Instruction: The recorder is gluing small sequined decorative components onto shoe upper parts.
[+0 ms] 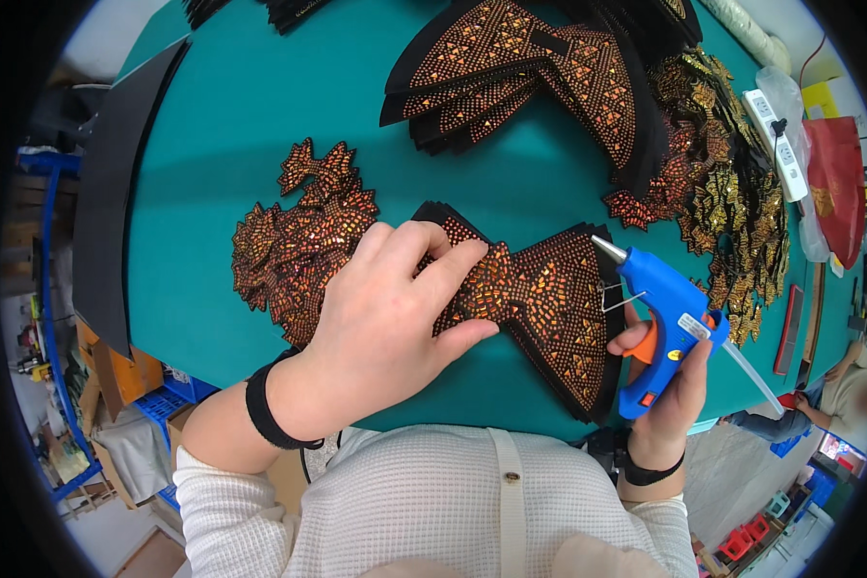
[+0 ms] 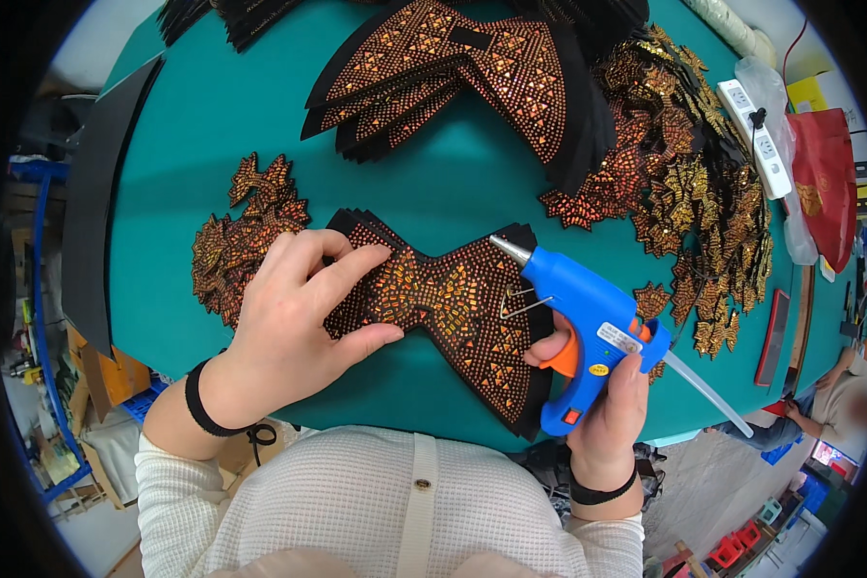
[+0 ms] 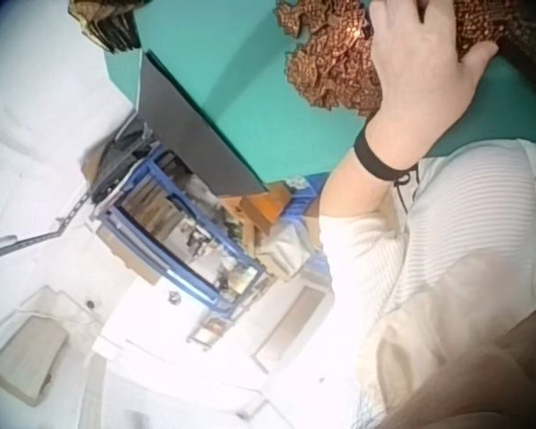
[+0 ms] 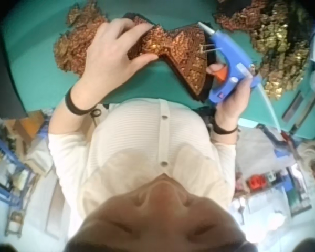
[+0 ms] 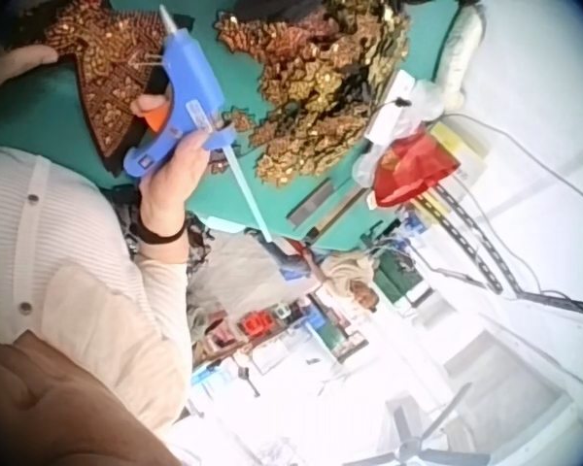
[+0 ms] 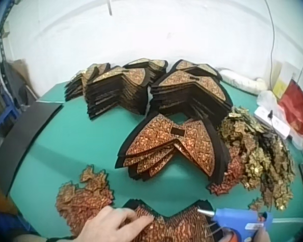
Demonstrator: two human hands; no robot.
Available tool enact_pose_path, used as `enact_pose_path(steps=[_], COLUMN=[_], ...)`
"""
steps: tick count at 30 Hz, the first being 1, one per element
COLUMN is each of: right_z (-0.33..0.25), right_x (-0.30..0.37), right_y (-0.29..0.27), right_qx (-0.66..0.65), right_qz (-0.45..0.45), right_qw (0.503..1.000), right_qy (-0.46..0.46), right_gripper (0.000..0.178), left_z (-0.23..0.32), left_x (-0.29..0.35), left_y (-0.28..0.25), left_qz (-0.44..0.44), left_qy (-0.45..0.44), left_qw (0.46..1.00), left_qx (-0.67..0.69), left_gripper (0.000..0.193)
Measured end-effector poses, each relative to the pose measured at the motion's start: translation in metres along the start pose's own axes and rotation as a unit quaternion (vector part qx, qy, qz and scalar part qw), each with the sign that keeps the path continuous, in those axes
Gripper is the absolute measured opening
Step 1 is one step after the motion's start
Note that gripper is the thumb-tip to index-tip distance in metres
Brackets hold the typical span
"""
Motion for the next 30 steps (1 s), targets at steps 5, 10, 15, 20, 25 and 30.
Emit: enact_pose_path(steps=[5, 10, 15, 20, 25, 30], right_z=[0.000, 0.002, 0.004, 0.005, 0.004, 0.003], right_x=[0.000, -0.001, 0.000, 0.001, 0.001, 0.001], right_y=[0.001, 0.000, 0.000, 0.000, 0.001, 0.002], right_qx=[-0.010, -0.016, -0.022, -0.008, -0.006, 0.002], right_qz=[-0.002, -0.006, -0.011, -0.016, 0.002, -0.002], right_qw=[1.000, 1.000, 0.999, 0.999, 0.999, 0.999], right_qy=[0.012, 0.017, 0.031, 0.038, 0.046, 0.042], right_gripper=[0.067, 0.071, 0.073, 0.076, 0.076, 0.074], left_z=[0.009, 0.027, 0.029, 0.027, 0.027, 0.026], left_x=[-0.002, 0.002, 0.004, 0.003, -0.001, -0.003], left_y=[-0.005, 0.007, 0.020, 0.022, 0.023, 0.020], left_qz=[-0.010, -0.036, -0.079, -0.103, -0.128, -0.134], left_qy=[0.021, 0.141, 0.147, 0.142, 0.128, 0.109], left_qw=[1.000, 0.989, 0.985, 0.984, 0.982, 0.984], left_qx=[-0.011, -0.022, -0.036, -0.041, -0.049, -0.037], left_gripper=[0.055, 0.053, 0.052, 0.052, 0.053, 0.055])
Point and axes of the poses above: each hand's wrist, its own x-axis away from the middle knuckle, its own y-axis out of the palm, z = x × y, the point moved 8 cm from there along -x, towards the middle knuckle, and after that the axes turned 4 degrees about x, right-handed, at the moved point
